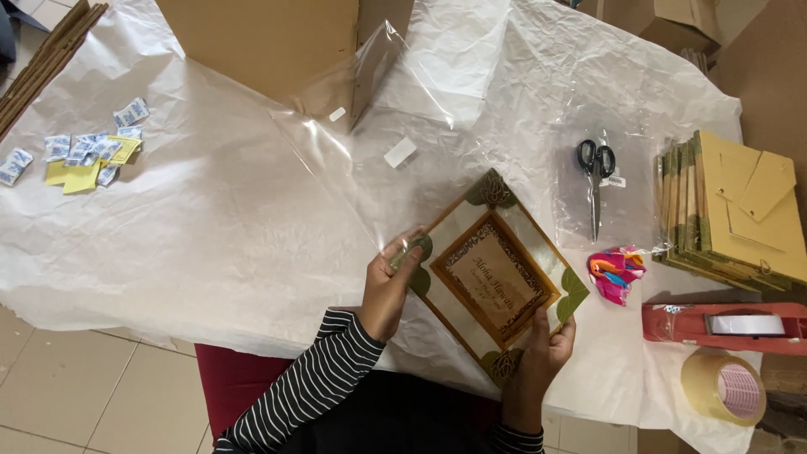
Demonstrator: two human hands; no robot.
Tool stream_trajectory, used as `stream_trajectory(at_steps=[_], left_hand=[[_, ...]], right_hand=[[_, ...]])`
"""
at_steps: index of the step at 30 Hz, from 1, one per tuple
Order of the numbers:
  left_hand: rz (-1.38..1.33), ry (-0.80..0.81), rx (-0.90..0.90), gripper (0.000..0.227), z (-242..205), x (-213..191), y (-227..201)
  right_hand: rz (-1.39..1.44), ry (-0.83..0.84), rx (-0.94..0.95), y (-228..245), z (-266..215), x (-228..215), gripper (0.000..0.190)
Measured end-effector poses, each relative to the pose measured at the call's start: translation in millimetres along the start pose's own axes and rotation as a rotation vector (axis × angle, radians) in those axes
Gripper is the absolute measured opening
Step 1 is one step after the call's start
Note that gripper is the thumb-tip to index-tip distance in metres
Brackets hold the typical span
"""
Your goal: The person places a decorative picture frame into a large plastic sleeve by hand, sliding it to the bottom and smoothing the plastic around the edges.
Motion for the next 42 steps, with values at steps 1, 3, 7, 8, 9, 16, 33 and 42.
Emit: stream_trajectory(at_steps=[1,3,7,8,9,16,33,42], left_hand=[[0.001,0.001,0.000,0.047,-1,2,0],[0.023,0.018,0.027,0.048,-3,7,-2],[0.002,0.005,-0.020,0.050,-11,13,-4],[-0.005,0.004,-0.034,0.051,-12,12,-2],[-0.012,0.003,-0.047,0.051,-12,11,0],[-0.271,0.047,-0.070,0.037,-3,0,-2],[0.098,0.365,0.218,0.042,-36,40,-82],[0.503,0.583,0.251,0.036,-55,83,-167]], right_hand=[[0.001,-0.001,0.000,-1,1,-1,0.048],[0.032,-0.027,0.027,-5,3,-2,0.051],[0.004,-0.049,0.017,-15,10,-6,0.053],[-0.008,-0.047,0.002,-18,13,-7,0.052],[-0.019,-0.044,-0.013,-21,15,-8,0.052],[0.008,-0.016,-0.010,-8,5,-5,0.042],[-0.272,0.050,-0.381,-84,44,-9,0.072],[-0.530,0.352,-0.464,-42,-2,19,0.030]])
Point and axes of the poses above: each hand's wrist, its own z-axis towards the middle knuckle, its own x-axis out of the palm, y = z × x, the point moved 4 cm from there along z, towards the middle knuckle, and after that the axes turned 13 degrees about -z, right-handed, at the moved point
